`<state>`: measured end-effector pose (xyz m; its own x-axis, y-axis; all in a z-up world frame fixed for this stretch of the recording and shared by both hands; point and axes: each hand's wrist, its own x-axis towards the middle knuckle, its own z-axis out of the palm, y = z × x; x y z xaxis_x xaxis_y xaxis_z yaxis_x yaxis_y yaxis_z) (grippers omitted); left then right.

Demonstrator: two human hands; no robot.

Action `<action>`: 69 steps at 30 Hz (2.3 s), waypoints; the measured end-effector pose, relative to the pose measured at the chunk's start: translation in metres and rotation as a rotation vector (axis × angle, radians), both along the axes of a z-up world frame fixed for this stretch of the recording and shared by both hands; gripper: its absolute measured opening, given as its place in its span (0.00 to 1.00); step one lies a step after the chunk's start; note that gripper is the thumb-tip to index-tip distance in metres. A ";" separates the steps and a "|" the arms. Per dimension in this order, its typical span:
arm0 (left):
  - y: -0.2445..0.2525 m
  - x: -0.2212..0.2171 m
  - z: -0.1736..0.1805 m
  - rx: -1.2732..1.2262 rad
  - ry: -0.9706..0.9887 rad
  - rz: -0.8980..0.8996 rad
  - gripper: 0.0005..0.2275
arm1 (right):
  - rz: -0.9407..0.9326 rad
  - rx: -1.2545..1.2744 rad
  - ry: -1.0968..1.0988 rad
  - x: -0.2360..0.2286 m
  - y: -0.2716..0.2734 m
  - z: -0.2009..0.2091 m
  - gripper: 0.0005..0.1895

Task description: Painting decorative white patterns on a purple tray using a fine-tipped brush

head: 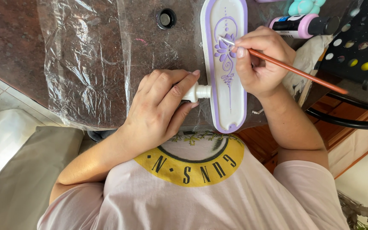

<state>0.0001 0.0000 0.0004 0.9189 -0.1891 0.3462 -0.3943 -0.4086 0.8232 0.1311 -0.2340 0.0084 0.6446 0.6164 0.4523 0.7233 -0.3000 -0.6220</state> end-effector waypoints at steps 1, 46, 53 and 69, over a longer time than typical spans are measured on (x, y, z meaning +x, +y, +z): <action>0.000 0.000 0.000 0.001 0.001 0.001 0.17 | 0.001 0.001 0.001 0.001 -0.003 -0.003 0.10; 0.034 -0.036 0.021 -0.365 -0.217 0.560 0.20 | 0.261 -0.679 -0.247 -0.066 0.031 0.067 0.43; 0.054 -0.035 0.021 -0.289 -0.182 0.459 0.16 | 0.535 -0.718 -0.348 -0.025 0.038 0.057 0.31; 0.056 -0.009 0.013 -0.116 -0.086 0.135 0.12 | -0.077 0.270 0.152 -0.043 0.001 0.064 0.30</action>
